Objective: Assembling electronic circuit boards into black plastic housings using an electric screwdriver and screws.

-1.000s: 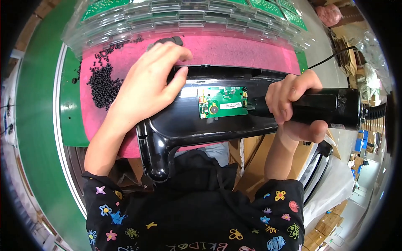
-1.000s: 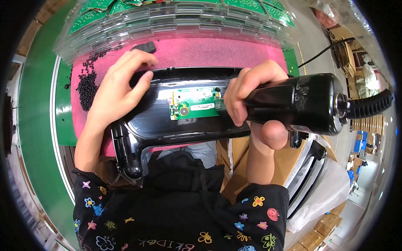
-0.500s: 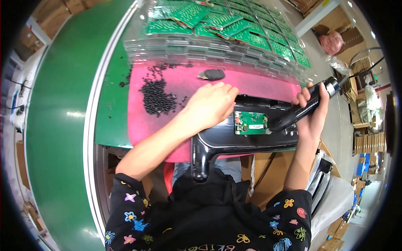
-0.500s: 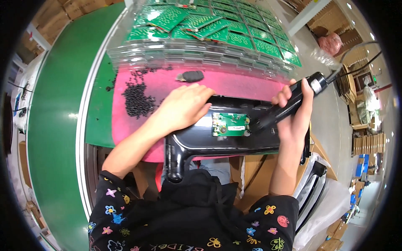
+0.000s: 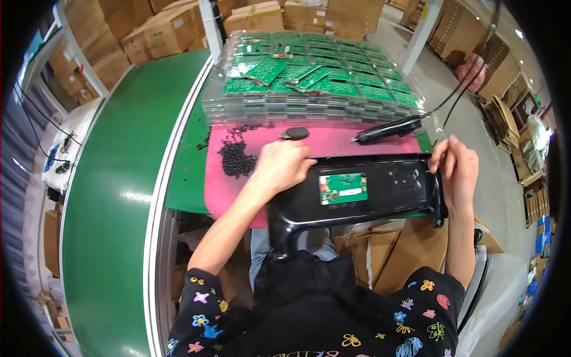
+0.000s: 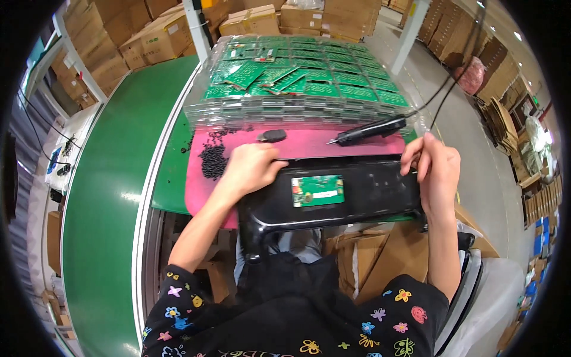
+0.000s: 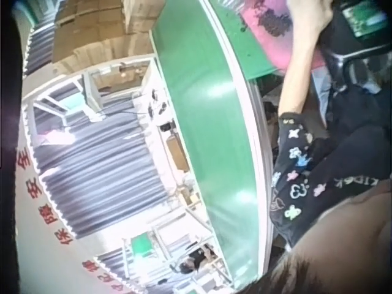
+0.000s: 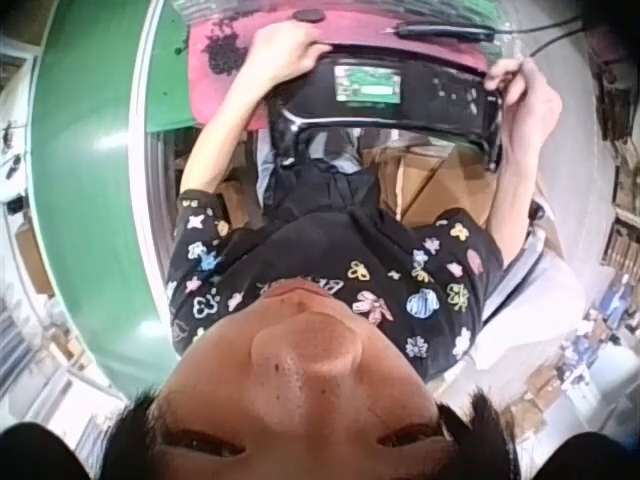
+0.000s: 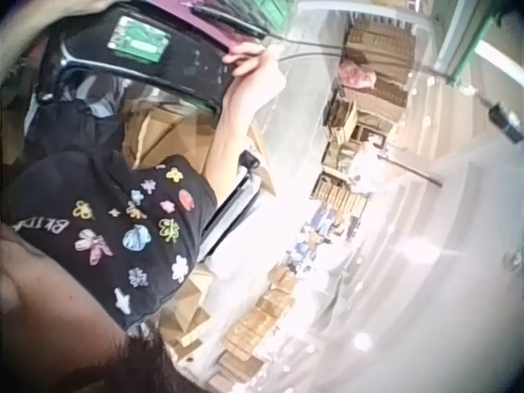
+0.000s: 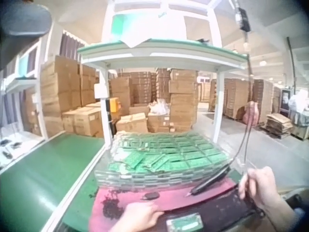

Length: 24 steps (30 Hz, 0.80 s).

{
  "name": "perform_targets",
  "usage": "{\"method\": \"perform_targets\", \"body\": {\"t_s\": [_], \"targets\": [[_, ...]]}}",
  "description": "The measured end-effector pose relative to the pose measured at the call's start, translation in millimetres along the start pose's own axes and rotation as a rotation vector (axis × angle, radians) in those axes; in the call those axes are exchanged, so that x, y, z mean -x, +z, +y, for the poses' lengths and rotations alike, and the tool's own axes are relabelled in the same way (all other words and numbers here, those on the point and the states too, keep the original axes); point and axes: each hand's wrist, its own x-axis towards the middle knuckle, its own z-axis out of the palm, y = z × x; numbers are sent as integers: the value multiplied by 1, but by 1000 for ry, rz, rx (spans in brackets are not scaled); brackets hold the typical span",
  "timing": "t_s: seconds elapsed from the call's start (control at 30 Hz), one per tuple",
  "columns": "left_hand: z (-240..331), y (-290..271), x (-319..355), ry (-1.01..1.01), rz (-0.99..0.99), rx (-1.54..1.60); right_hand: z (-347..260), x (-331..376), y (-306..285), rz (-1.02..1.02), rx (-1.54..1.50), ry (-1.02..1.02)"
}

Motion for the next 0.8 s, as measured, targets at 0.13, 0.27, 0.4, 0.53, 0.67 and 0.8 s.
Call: {"method": "perform_targets", "body": {"t_s": [0.13, 0.27, 0.4, 0.53, 0.67, 0.8], "targets": [[34, -51, 42, 17, 378, 111, -30, 53, -26, 61, 626, -265], [35, -96, 128, -310, 711, -89, -45, 92, -76, 174, 856, -337], [0, -109, 207, -900, 1036, 186, -32, 119, -187, 324, 1105, -270], [-69, -133, 279, -792, 735, 1179, 15, 168, -289, 543, 1441, 37], [-90, -169, 290, -718, 963, 1306, 61, 209, -306, 560, 1647, 93], [-113, -175, 285, -723, 1210, 1180, 97, 226, -312, 800, 1559, -100]]}}
